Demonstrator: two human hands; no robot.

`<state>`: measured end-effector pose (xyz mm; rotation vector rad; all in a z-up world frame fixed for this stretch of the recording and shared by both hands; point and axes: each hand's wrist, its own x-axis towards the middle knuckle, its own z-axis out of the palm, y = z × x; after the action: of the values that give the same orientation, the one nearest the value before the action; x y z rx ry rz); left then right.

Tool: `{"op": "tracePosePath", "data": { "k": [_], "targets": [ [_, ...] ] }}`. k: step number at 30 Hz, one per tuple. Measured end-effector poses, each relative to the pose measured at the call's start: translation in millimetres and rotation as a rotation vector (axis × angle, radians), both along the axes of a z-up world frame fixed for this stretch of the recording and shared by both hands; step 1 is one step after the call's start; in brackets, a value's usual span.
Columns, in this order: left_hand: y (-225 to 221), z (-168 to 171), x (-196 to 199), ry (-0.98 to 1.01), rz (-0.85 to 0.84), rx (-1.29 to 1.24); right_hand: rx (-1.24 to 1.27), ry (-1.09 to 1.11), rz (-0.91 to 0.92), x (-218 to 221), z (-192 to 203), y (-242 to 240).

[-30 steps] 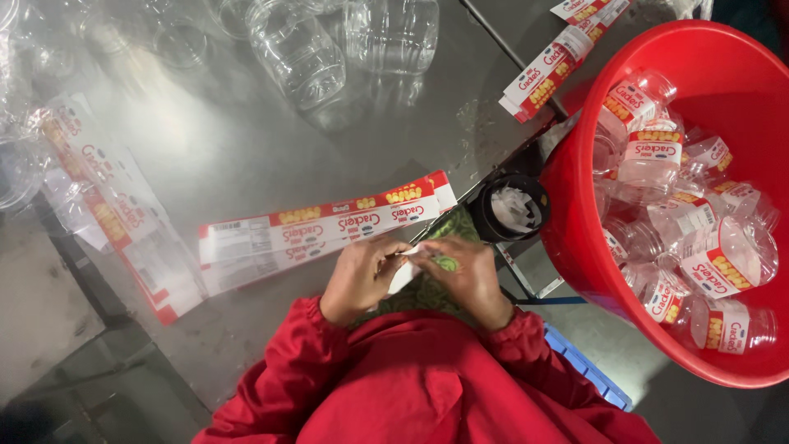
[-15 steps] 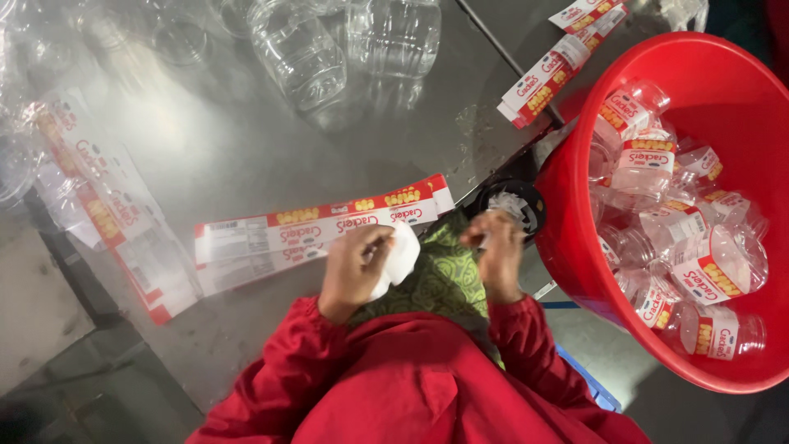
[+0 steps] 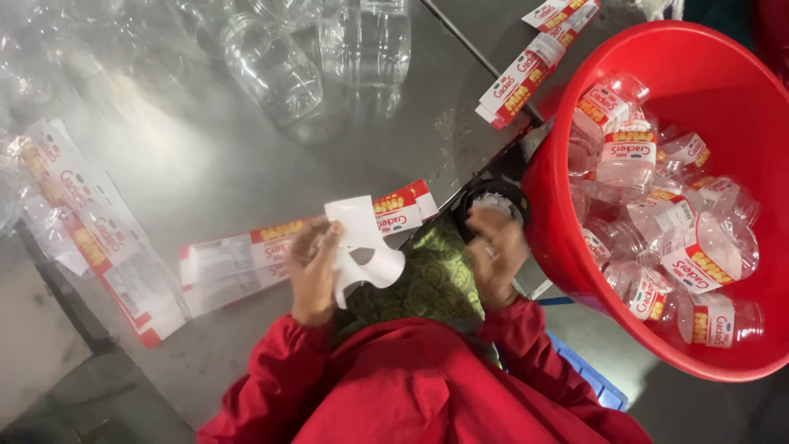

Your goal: The person labels plastic jars by peeling adhesive labels from a strip and applying them to the center of each jar, then placing the labeled jars into a red basin.

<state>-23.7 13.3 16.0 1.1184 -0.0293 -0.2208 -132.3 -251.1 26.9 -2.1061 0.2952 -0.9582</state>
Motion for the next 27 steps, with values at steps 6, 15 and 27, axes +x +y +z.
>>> {"op": "tracePosePath", "data": {
  "k": [6, 15, 27],
  "targets": [
    [-73.7, -21.5, -25.5, -0.030, -0.128, -0.022, -0.760, 0.094, 0.299, -0.7, 14.1, 45.2],
    [-55.7, 50.9, 178.1, -0.977, 0.106, 1.257, 0.587, -0.046, 0.010, -56.6, 20.1, -23.2],
    [-43.0, 106.3, 135.6, -0.763, -0.143, 1.658, 0.265, 0.055, 0.058, -50.4, 55.1, -25.9]
  ]
}}
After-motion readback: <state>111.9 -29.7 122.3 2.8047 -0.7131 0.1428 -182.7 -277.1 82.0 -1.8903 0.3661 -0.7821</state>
